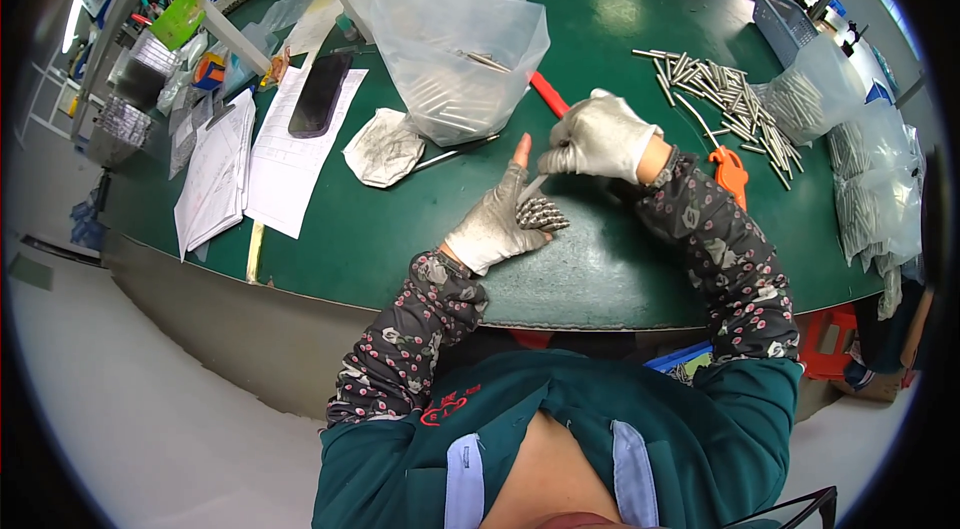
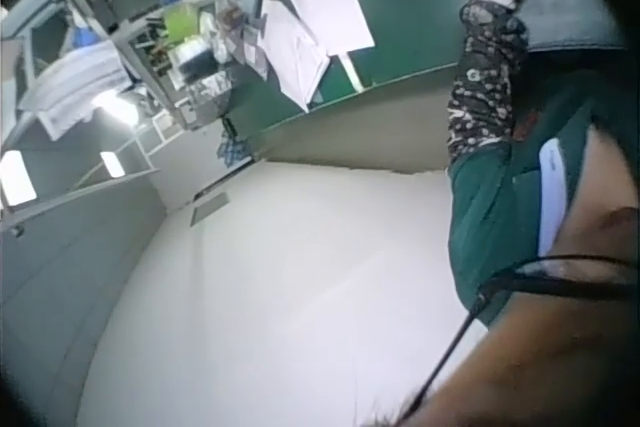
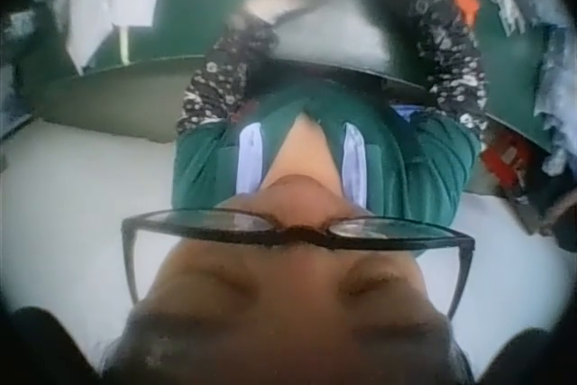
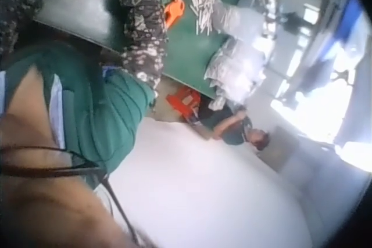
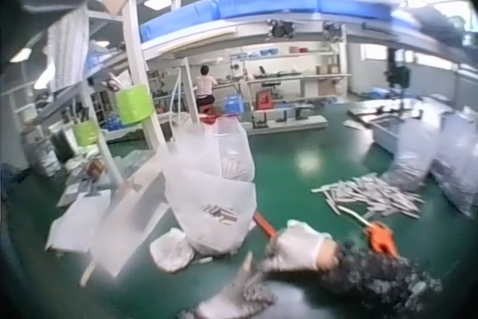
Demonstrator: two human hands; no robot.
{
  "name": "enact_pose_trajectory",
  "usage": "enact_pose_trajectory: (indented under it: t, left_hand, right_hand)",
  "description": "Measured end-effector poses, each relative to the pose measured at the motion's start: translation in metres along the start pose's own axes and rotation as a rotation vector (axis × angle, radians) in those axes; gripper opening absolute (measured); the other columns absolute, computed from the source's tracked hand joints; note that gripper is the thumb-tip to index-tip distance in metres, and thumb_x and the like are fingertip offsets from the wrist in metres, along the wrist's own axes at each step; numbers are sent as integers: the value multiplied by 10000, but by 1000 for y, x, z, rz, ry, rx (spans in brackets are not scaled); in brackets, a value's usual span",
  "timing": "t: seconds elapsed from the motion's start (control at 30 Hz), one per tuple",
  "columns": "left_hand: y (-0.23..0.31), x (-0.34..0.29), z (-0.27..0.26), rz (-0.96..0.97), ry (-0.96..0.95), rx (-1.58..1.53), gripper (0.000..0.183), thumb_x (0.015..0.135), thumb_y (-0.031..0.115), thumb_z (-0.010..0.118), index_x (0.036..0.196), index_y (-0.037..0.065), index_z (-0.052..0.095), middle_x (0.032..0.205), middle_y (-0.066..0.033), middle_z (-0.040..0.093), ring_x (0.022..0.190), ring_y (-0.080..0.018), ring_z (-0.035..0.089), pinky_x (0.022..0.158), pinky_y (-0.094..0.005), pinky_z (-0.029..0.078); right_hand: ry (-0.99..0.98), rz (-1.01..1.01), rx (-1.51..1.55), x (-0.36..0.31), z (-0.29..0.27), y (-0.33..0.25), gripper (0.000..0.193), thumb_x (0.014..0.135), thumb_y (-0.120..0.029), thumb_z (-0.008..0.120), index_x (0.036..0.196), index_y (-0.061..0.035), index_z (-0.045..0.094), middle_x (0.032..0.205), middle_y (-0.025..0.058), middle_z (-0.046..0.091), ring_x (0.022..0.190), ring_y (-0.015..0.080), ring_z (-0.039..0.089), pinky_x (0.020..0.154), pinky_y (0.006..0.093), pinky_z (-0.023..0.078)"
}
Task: Assembling small metal rods into a circular perforated component at a factory workstation.
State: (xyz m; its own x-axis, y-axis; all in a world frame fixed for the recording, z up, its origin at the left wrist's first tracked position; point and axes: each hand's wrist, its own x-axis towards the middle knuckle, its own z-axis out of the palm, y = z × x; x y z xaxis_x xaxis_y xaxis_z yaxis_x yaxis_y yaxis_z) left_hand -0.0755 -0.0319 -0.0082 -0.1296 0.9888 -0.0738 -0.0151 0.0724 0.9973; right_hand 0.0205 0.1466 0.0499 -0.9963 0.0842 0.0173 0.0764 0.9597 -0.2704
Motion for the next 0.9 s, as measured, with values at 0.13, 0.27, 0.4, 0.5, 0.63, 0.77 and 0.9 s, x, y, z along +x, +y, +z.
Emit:
enact_pose_trajectory:
  t: [0.13, 0.27, 0.4, 0.5, 0.63, 0.77, 0.9]
  left_hand:
    - [-3, 1, -2, 5, 2, 65, 1139, 633, -90, 675, 1424, 197, -92, 924, -58, 534, 795, -126, 530, 763, -236, 428]
    - [1, -1, -3, -35, 34, 117, 1143, 626, -37, 706, 1424, 173, -86, 992, -99, 578, 849, -168, 566, 802, -259, 434]
    - [0, 1, 0, -4, 11, 104, 1151, 624, -127, 664, 1426, 198, -95, 871, -17, 498, 758, -85, 496, 722, -213, 421]
    - [0, -2, -1, 12, 29, 136, 1151, 621, -116, 673, 1427, 193, -87, 855, -22, 505, 762, -93, 508, 738, -219, 424]
    - [3, 0, 1, 16, 10, 199, 1148, 616, -120, 670, 1430, 196, -75, 880, -23, 512, 790, -99, 508, 757, -228, 424]
    - [3, -2, 3, 54, 74, 128, 1146, 609, -135, 661, 1432, 198, -63, 905, -27, 505, 801, -101, 505, 758, -222, 422]
    - [4, 0, 2, -45, 3, 0, 1131, 617, -149, 645, 1433, 203, -55, 954, -34, 499, 807, -99, 504, 756, -215, 422]
  right_hand:
    - [150, 76, -36, -5, -8, 0, 376, 692, -470, 652, 681, -95, 668, 610, 79, 600, 618, 232, 563, 663, 342, 366]
    - [62, -16, -8, -2, 1, -13, 331, 688, -440, 653, 647, -111, 664, 602, 71, 591, 603, 231, 561, 646, 349, 359]
    - [214, 49, -47, -7, -12, 4, 338, 682, -432, 659, 631, -98, 654, 586, 72, 581, 589, 239, 551, 624, 336, 354]
    - [105, -56, -9, -12, -5, -18, 316, 674, -409, 680, 627, -99, 644, 584, 71, 582, 585, 237, 554, 653, 321, 364]
    - [211, 101, -107, -15, -8, 8, 331, 686, -440, 659, 661, -111, 671, 625, 84, 605, 622, 235, 573, 638, 342, 373]
    - [68, -33, 20, -10, -3, -17, 346, 676, -456, 674, 662, -110, 663, 617, 92, 599, 616, 246, 570, 651, 337, 382]
    - [144, 114, -76, -14, -4, 2, 428, 714, -547, 590, 682, -130, 679, 629, 67, 618, 645, 260, 589, 739, 366, 411]
